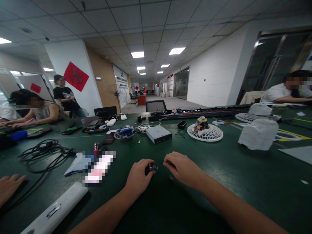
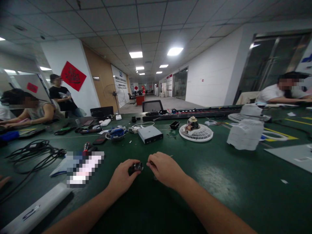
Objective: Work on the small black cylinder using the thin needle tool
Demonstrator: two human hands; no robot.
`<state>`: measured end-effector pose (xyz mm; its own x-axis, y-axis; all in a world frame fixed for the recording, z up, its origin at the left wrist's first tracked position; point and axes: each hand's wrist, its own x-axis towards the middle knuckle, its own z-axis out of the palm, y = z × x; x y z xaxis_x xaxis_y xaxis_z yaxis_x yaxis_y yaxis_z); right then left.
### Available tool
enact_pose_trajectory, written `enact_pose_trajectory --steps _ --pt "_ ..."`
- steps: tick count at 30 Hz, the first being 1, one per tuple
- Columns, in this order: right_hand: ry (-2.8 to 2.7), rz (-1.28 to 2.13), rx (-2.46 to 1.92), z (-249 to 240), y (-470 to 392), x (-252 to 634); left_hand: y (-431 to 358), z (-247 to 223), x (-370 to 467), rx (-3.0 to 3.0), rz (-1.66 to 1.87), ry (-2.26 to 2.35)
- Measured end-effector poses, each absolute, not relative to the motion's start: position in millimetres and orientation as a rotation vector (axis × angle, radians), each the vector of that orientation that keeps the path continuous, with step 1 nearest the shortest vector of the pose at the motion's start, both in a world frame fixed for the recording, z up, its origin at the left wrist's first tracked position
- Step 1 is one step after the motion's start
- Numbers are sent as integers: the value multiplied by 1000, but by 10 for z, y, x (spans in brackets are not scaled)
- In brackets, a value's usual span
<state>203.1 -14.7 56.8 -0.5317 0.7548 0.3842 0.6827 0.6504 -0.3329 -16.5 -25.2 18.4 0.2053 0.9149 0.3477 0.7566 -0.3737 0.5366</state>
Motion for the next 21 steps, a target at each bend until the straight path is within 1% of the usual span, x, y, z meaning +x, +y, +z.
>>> enact_pose_trajectory --steps 3,5,8,13,21 --pt "-2546 272 -1472 565 -157 2053 -254 193 -168 2208 900 1607" --pt "-2600 386 -1538 547 -155 2073 -255 196 -164 2203 893 1612" --pt "-2605 453 -1487 529 -147 2080 -255 200 -155 2215 883 1602" --pt "-2504 314 -1328 517 -127 1998 -256 215 -151 2229 867 1581" --pt "-2340 333 -1097 429 -96 1932 -307 233 -122 2278 838 1484"
